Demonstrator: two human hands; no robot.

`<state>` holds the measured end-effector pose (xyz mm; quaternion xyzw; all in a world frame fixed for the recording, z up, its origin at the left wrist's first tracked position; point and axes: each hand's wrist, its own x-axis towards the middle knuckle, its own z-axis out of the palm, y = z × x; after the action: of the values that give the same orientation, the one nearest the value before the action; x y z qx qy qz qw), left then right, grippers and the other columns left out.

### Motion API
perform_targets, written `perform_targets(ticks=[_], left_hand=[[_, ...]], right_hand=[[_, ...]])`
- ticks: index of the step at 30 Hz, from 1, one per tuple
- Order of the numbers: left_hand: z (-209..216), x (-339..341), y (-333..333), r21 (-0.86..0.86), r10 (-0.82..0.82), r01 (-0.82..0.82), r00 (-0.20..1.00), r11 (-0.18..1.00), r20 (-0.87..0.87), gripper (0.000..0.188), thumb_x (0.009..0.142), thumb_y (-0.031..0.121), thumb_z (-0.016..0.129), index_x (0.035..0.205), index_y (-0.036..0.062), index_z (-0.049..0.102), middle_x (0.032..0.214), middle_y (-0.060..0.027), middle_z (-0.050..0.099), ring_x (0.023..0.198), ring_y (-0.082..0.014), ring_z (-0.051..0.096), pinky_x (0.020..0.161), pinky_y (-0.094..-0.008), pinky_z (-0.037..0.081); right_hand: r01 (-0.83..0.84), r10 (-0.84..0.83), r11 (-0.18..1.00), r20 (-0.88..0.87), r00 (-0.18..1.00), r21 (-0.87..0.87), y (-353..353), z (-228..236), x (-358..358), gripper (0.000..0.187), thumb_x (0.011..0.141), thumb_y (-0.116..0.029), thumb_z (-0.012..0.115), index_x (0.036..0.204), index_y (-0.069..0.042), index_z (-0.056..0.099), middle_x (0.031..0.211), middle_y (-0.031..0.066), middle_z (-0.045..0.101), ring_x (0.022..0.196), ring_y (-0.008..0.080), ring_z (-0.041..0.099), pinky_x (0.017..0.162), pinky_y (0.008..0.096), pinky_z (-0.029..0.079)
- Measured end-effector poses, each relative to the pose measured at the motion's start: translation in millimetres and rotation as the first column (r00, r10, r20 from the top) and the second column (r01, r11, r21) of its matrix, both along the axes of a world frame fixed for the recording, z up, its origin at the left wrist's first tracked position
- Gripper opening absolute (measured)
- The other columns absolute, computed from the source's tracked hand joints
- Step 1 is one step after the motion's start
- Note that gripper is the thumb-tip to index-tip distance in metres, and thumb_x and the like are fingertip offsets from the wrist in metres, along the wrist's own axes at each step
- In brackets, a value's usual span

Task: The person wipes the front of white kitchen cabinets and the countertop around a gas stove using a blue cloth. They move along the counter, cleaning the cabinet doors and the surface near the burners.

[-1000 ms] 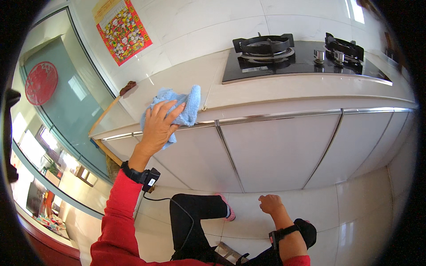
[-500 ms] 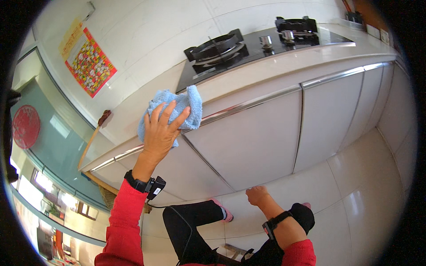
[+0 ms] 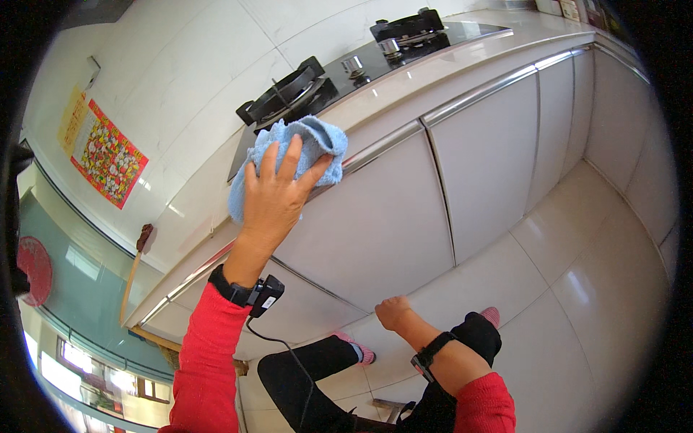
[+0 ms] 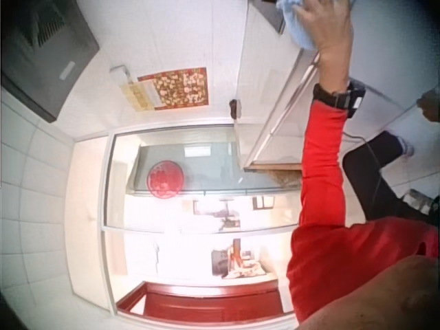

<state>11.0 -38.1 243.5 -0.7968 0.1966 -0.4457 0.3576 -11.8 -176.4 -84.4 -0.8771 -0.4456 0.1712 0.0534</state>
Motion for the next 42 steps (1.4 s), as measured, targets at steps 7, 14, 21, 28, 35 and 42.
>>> perform_targets(ticks=[7, 14, 21, 28, 35, 42], left_hand=[[0.2, 44.2, -56.8, 0.015, -0.017, 0.017, 1.000, 1.000, 0.026, 0.052, 0.086, 0.016, 0.059, 0.134, 0.0378, 0.056, 0.129, -0.0066, 0.049, 0.106, -0.0292, 0.049, 0.074, -0.0452, 0.044], [1.0, 72.8, -87.9, -0.020, -0.046, 0.045, 0.999, 0.999, -0.021, 0.055, 0.086, 0.013, 0.061, 0.134, 0.0387, 0.054, 0.130, -0.0080, 0.049, 0.106, -0.0302, 0.051, 0.078, -0.0470, 0.046], [4.0, 55.5, -63.5, -0.007, -0.073, 0.072, 0.997, 0.997, -0.036, 0.055, 0.082, 0.018, 0.068, 0.132, 0.0382, 0.055, 0.129, -0.0076, 0.049, 0.106, -0.0295, 0.050, 0.078, -0.0464, 0.046], [5.5, 15.0, -15.3, -0.025, -0.042, 0.040, 0.996, 0.999, -0.077, 0.056, 0.079, 0.021, 0.072, 0.130, 0.0379, 0.057, 0.131, -0.0071, 0.047, 0.108, -0.0313, 0.049, 0.083, -0.0469, 0.048], [3.5, -23.8, 31.1, -0.046, -0.004, 0.000, 0.997, 0.999, -0.079, 0.064, 0.074, 0.017, 0.076, 0.131, 0.0392, 0.057, 0.134, -0.0075, 0.047, 0.115, -0.0331, 0.048, 0.082, -0.0448, 0.048], [1.7, -58.0, 76.1, -0.027, 0.046, -0.048, 0.996, 0.998, -0.074, 0.054, 0.081, 0.021, 0.069, 0.130, 0.0425, 0.057, 0.134, -0.0088, 0.048, 0.116, -0.0333, 0.049, 0.077, -0.0448, 0.049]], right_hand=[[0.011, -0.011, 1.000, -0.006, 1.000, 0.023, -0.6, 9.6, -0.7, 0.021, 0.090, -0.017, 0.056, 0.103, -0.014, 0.071, 0.108, 0.0071, 0.072, 0.101, 0.0254, 0.069, 0.080, 0.0399, 0.053], [0.028, -0.028, 0.999, -0.010, 1.000, -0.042, -1.2, 10.8, 1.1, 0.022, 0.090, -0.018, 0.056, 0.107, -0.014, 0.070, 0.114, 0.0058, 0.070, 0.106, 0.0246, 0.067, 0.083, 0.0398, 0.051], [0.030, -0.030, 0.999, -0.037, 0.999, -0.020, -0.2, 3.0, 9.0, 0.024, 0.092, -0.024, 0.055, 0.110, -0.013, 0.066, 0.104, 0.0099, 0.071, 0.100, 0.0292, 0.067, 0.082, 0.0439, 0.050], [0.016, -0.017, 0.999, -0.013, 1.000, -0.033, -1.1, -1.7, 7.1, 0.022, 0.088, -0.018, 0.058, 0.107, -0.013, 0.069, 0.105, 0.0069, 0.072, 0.101, 0.0263, 0.068, 0.080, 0.0406, 0.052], [0.016, -0.016, 1.000, 0.000, 1.000, -0.019, -1.0, -6.9, 8.9, 0.022, 0.087, -0.016, 0.058, 0.105, -0.012, 0.069, 0.105, 0.0084, 0.072, 0.101, 0.0271, 0.068, 0.081, 0.0405, 0.053], [0.031, -0.039, 0.993, -0.070, 0.997, -0.116, 4.4, -12.8, 12.6, 0.033, 0.088, -0.022, 0.055, 0.120, -0.019, 0.065, 0.109, 0.0081, 0.070, 0.108, 0.0273, 0.065, 0.089, 0.0429, 0.049]])
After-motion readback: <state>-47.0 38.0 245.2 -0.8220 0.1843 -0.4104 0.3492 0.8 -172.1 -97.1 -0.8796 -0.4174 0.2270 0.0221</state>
